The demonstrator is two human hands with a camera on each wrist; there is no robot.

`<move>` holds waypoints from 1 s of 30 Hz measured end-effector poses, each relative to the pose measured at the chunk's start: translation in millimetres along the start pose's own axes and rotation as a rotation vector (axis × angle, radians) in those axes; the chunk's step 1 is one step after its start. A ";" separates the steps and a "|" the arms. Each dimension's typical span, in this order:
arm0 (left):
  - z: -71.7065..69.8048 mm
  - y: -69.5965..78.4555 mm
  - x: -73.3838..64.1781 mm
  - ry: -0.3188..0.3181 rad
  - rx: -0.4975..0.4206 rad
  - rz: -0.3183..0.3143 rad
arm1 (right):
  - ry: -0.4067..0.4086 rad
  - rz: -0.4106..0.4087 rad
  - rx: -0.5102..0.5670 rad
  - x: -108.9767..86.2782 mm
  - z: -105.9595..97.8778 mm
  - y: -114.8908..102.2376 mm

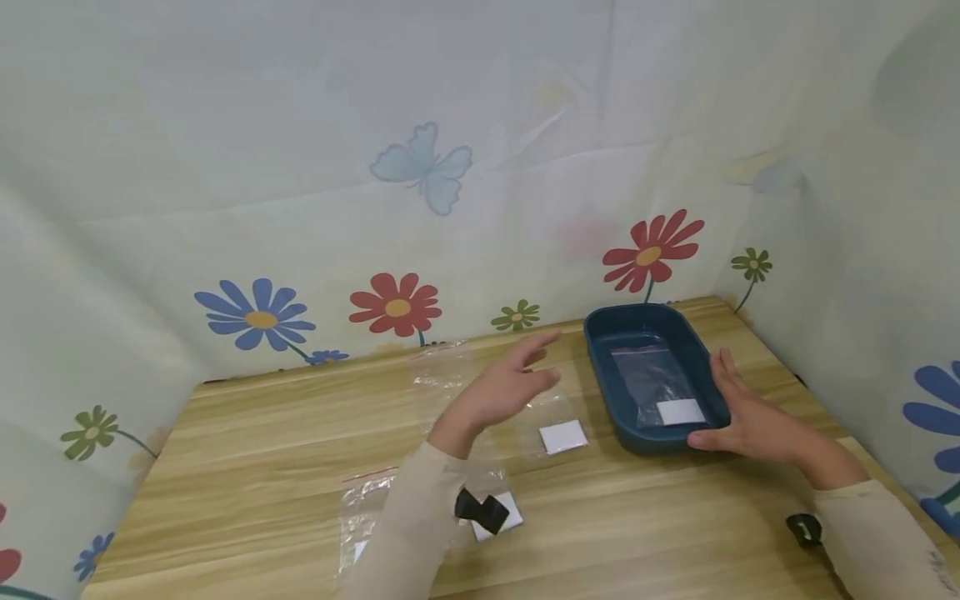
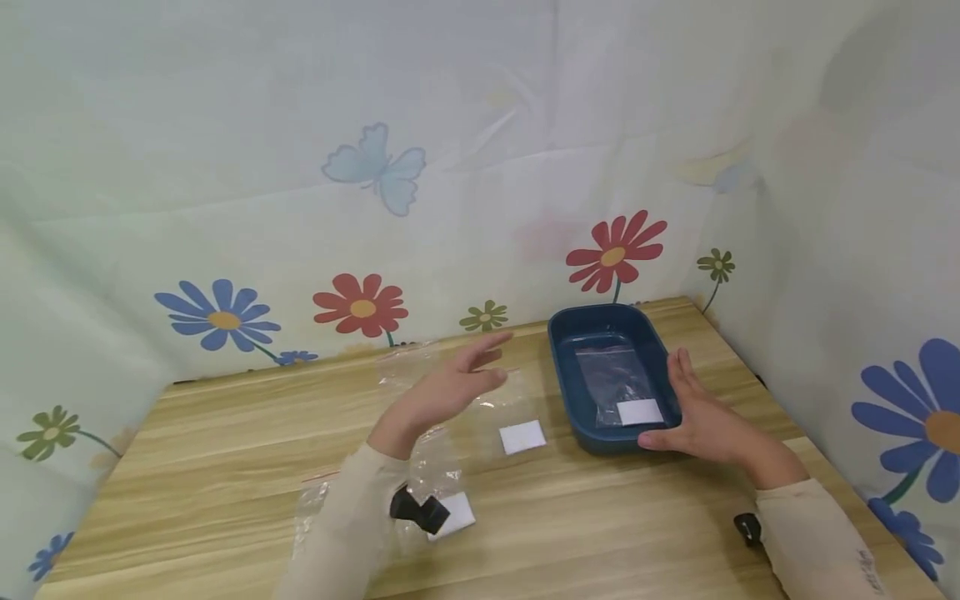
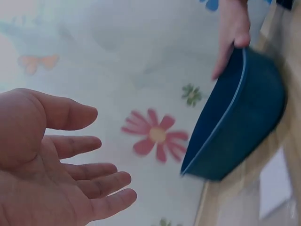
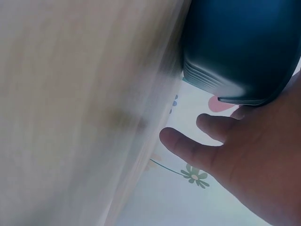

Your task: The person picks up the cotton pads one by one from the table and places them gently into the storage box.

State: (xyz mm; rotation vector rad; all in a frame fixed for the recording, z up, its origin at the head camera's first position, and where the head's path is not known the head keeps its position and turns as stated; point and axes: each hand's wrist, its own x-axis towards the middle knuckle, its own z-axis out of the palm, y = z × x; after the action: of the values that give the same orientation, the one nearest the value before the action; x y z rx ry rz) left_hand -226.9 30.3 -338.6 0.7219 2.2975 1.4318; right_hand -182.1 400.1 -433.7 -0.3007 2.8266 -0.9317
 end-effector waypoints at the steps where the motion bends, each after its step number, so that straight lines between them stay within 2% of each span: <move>1: -10.1 -4.7 -5.2 0.020 0.003 0.008 | -0.001 0.002 -0.001 0.1 -0.4 0.1; 7: -59.9 -33.4 -41.2 0.140 -0.005 0.003 | 0.002 -0.010 -0.010 1.4 -0.8 -2.0; 13: -90.0 -56.2 -81.8 0.194 0.078 -0.013 | -0.008 -0.013 0.002 -0.3 -0.6 -3.6; 18: -103.9 -75.7 -115.5 0.178 0.194 -0.065 | -0.007 -0.019 0.005 -1.8 -0.8 -2.9; 22: -109.0 -97.0 -143.2 0.151 0.278 -0.162 | -0.009 -0.032 0.010 -1.9 -1.8 -3.8; 25: -111.3 -117.0 -161.6 0.124 0.352 -0.213 | -0.013 -0.040 0.009 -0.8 -1.8 -5.1; 30: -114.7 -144.5 -177.3 0.068 0.523 -0.202 | -0.020 -0.027 0.000 -1.7 -0.2 -4.8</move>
State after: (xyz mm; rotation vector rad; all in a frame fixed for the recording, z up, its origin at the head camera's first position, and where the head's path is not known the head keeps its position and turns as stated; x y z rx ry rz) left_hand -178.1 -208.8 -415.6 0.5548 2.7384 0.7802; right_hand -179.8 396.8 -430.6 -0.3466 2.8115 -0.9281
